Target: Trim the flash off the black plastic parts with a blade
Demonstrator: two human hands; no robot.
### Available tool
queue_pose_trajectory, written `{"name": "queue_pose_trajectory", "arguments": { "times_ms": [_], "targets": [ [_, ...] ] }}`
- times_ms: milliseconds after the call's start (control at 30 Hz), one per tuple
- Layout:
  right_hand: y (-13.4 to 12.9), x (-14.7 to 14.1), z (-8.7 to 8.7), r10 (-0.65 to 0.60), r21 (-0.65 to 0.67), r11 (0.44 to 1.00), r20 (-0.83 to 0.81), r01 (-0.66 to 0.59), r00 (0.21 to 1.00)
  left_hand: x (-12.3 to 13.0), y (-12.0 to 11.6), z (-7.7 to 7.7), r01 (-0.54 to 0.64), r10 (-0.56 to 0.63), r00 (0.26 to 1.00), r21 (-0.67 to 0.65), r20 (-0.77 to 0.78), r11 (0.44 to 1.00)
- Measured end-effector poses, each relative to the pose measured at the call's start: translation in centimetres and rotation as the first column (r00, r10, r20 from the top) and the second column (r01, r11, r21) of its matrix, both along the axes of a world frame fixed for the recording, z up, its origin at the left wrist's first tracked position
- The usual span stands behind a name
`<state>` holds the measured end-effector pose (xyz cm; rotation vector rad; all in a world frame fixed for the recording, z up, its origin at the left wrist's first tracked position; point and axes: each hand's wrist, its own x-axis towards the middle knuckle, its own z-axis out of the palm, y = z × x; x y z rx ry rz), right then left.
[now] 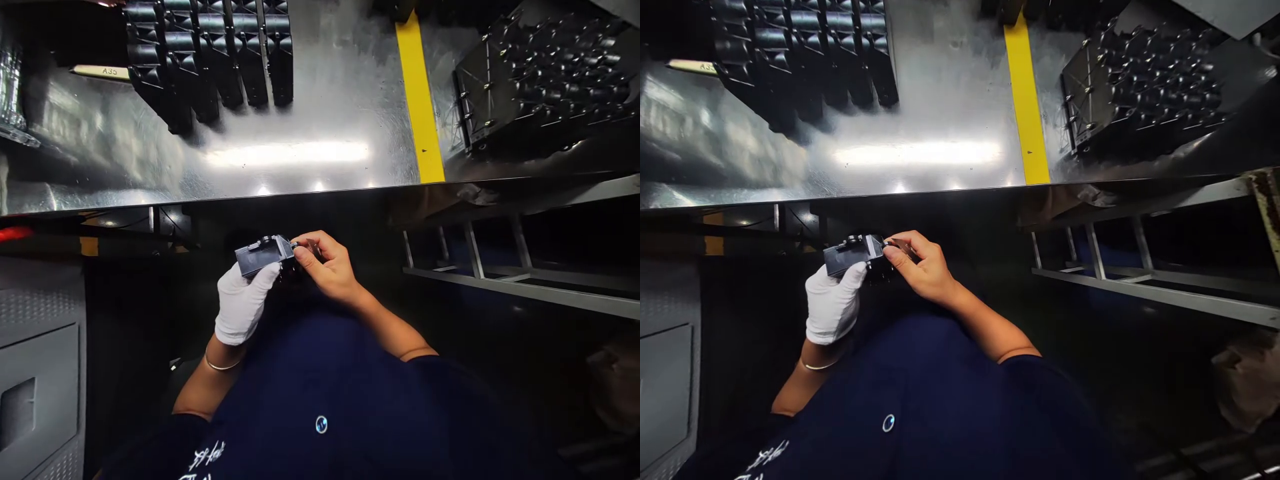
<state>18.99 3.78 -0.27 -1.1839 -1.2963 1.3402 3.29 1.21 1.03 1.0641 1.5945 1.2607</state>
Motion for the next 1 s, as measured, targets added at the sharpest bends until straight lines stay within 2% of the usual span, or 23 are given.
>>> {"name": "queue_pose_trajectory", "arguments": {
  "times_ms": [100,167,233,300,367,467,567,733,867,1000],
  "targets": [
    [-0.2,0.8,0.2,-0.047,0.026,0.999,0.060,0.046,0.997,0.1,0.1,-0.3,-0.105,0.108,0.993,0.071,-0.046,0.992],
    [-0.4,1.2,0.4,-0.007,0.043,0.999,0.103,0.003,0.995,-0.1,0.0,-0.7,-0.125,0.137,0.985,0.113,-0.108,0.986],
    [-0.5,1.5,0.7,0.092,0.112,0.987,0.169,-0.112,0.981,-0.4,-0.1,-1.2,-0.112,0.142,0.972,0.161,-0.189,0.981],
    [-0.6,1.5,1.0,0.119,0.200,0.964,0.257,-0.174,0.959,-0.6,-0.3,-1.6,-0.102,0.171,0.948,0.252,-0.269,0.962],
    [-0.8,1.4,1.4,0.069,0.248,0.956,0.336,-0.159,0.939,-0.7,-0.6,-2.0,-0.084,0.222,0.914,0.375,-0.341,0.923],
    [-0.9,1.1,1.9,0.067,0.219,0.962,0.388,-0.163,0.919,-0.5,-0.8,-2.4,-0.031,0.275,0.861,0.497,-0.427,0.867],
    [-0.9,0.6,2.3,0.083,0.216,0.961,0.370,-0.173,0.925,-0.5,-0.9,-2.7,0.003,0.291,0.819,0.511,-0.495,0.860],
    [-0.8,0.1,2.2,0.105,0.239,0.950,0.365,-0.203,0.925,-1.3,-1.3,-3.6,0.106,0.249,0.741,0.474,-0.623,0.874],
    [-0.9,0.0,2.0,0.137,0.218,0.948,0.378,-0.232,0.915,-2.2,-2.0,-5.1,0.054,0.236,0.737,0.402,-0.634,0.914],
    [-1.4,-0.5,2.1,0.064,0.237,0.957,0.396,-0.169,0.916,-2.5,-2.5,-6.5,-0.015,0.244,0.744,0.349,-0.622,0.937]
  ]
}}
